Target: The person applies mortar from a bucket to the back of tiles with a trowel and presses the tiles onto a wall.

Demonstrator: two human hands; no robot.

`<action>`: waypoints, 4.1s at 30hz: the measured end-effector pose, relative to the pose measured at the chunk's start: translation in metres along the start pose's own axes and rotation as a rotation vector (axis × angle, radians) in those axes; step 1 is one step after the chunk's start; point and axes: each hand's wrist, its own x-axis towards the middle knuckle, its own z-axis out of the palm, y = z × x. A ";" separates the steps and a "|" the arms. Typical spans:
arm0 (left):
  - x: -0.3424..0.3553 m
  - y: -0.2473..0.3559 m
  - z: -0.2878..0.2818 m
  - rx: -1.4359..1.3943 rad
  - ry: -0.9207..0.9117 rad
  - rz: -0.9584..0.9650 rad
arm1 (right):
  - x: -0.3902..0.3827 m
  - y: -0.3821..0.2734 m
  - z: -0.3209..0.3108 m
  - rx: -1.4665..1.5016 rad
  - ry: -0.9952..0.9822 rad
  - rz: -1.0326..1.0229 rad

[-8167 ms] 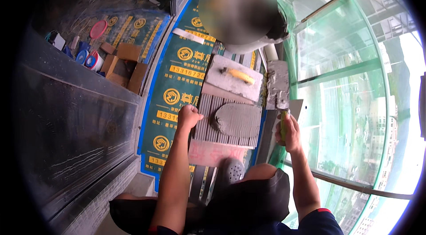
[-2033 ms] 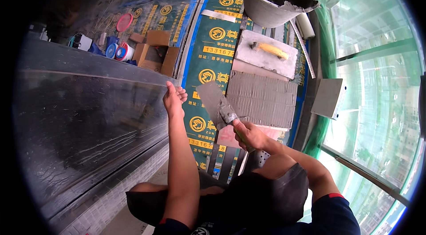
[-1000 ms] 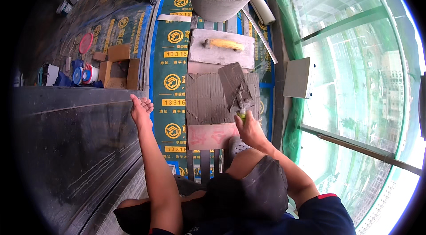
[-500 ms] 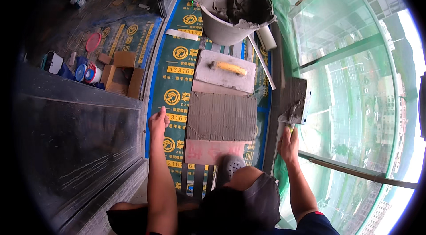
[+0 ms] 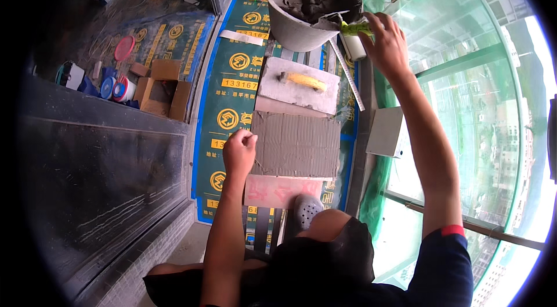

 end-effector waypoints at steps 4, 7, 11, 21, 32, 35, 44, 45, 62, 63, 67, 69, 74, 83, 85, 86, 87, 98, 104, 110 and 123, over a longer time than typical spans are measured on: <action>-0.044 0.041 0.045 0.019 -0.070 0.379 | -0.113 -0.018 0.026 0.393 -0.075 0.279; -0.090 0.059 0.097 0.081 -0.334 0.614 | -0.234 -0.004 0.066 0.785 -0.653 0.910; -0.136 0.058 0.141 0.331 -0.435 0.808 | -0.280 -0.021 0.094 0.893 -0.683 1.006; -0.132 0.054 0.178 0.595 -0.451 0.748 | -0.245 -0.044 0.085 0.847 -0.724 1.069; -0.112 0.063 0.164 0.313 -0.312 0.756 | -0.240 -0.042 0.082 0.953 -0.735 1.214; -0.118 0.055 0.157 0.329 -0.370 0.748 | -0.240 -0.053 0.087 0.875 -0.747 1.207; -0.128 0.064 0.194 0.460 -0.291 0.741 | -0.232 -0.042 0.086 0.920 -0.801 1.273; -0.129 0.065 0.200 0.512 -0.335 0.747 | -0.241 -0.035 0.085 0.921 -0.790 1.283; -0.122 0.072 0.129 0.330 -0.147 0.598 | -0.193 -0.036 0.075 0.771 -0.731 0.247; -0.121 0.073 0.123 0.315 -0.130 0.590 | -0.184 -0.040 0.071 0.681 -0.729 0.142; -0.112 0.082 0.102 0.255 -0.070 0.567 | -0.140 -0.053 0.052 0.577 -0.767 -0.070; -0.103 0.089 0.083 0.218 -0.081 0.564 | -0.119 -0.056 0.048 0.547 -0.834 -0.131; -0.089 0.110 0.005 0.224 -0.083 0.534 | -0.060 -0.080 0.019 0.509 -0.765 -0.453; -0.117 0.190 -0.213 0.378 -0.051 0.395 | 0.032 -0.159 -0.154 0.624 -0.579 -0.513; -0.127 0.224 -0.268 0.319 0.049 0.340 | 0.051 -0.183 -0.201 0.681 -0.574 -0.504; -0.137 0.248 -0.296 0.330 0.072 0.259 | 0.064 -0.196 -0.225 0.697 -0.576 -0.517; -0.152 0.259 -0.318 0.321 0.116 0.218 | 0.073 -0.211 -0.248 0.710 -0.589 -0.530; -0.341 0.419 -0.499 0.377 0.500 0.190 | 0.148 -0.300 -0.503 0.929 -0.386 -0.767; -0.432 0.510 -0.534 0.730 0.955 0.213 | 0.200 -0.350 -0.605 1.124 -0.430 -0.977; -0.470 0.631 -0.610 0.696 1.138 -0.043 | 0.273 -0.397 -0.704 1.160 -0.661 -1.152; -0.491 0.741 -0.698 0.730 1.497 -0.147 | 0.326 -0.463 -0.814 1.504 -0.383 -1.241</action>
